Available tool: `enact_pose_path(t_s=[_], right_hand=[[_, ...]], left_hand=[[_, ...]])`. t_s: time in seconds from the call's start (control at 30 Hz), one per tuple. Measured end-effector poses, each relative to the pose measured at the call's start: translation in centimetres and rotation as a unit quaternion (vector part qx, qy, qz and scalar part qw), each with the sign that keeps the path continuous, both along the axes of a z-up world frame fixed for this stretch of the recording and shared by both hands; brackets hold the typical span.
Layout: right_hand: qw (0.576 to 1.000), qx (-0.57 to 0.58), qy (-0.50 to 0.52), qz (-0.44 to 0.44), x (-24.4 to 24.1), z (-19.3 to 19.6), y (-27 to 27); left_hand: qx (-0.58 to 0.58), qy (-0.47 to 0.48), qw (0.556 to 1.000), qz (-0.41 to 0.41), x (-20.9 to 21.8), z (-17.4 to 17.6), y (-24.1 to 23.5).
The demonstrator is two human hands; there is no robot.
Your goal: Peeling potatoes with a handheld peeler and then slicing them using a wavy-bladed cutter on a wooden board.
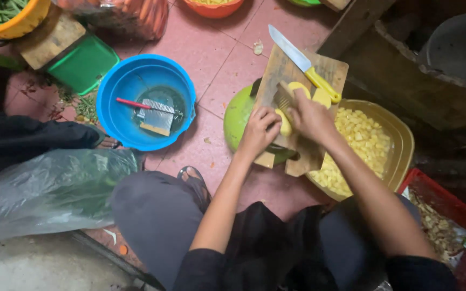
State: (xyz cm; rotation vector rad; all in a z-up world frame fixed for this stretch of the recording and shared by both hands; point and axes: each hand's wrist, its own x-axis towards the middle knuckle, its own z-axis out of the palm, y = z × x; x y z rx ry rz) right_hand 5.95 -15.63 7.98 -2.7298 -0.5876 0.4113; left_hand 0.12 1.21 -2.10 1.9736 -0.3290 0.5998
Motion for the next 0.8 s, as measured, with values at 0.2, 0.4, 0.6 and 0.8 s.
enact_pose_path(t_s=[0.2,0.4,0.6,0.8], right_hand=[[0.999,-0.027,-0.026,0.0,-0.8,2.7,1.6],[0.994,-0.108,-0.013,-0.013,-0.6,1.8,2.4],[0.998,-0.045,-0.028,-0.036,-1.6,-1.2,3.0],[0.987,0.149,-0.028,-0.057,-1.8,1.9,-0.4]], left_hand=[[-0.001,-0.019,1.0,0.001,0.0,0.3,0.2],[0.0,-0.009,1.0,0.008,-0.4,0.4,-0.1],[-0.004,0.003,1.0,-0.001,-0.4,0.3,0.4],[-0.002,0.048,0.999,0.023,-1.8,0.1,0.0]])
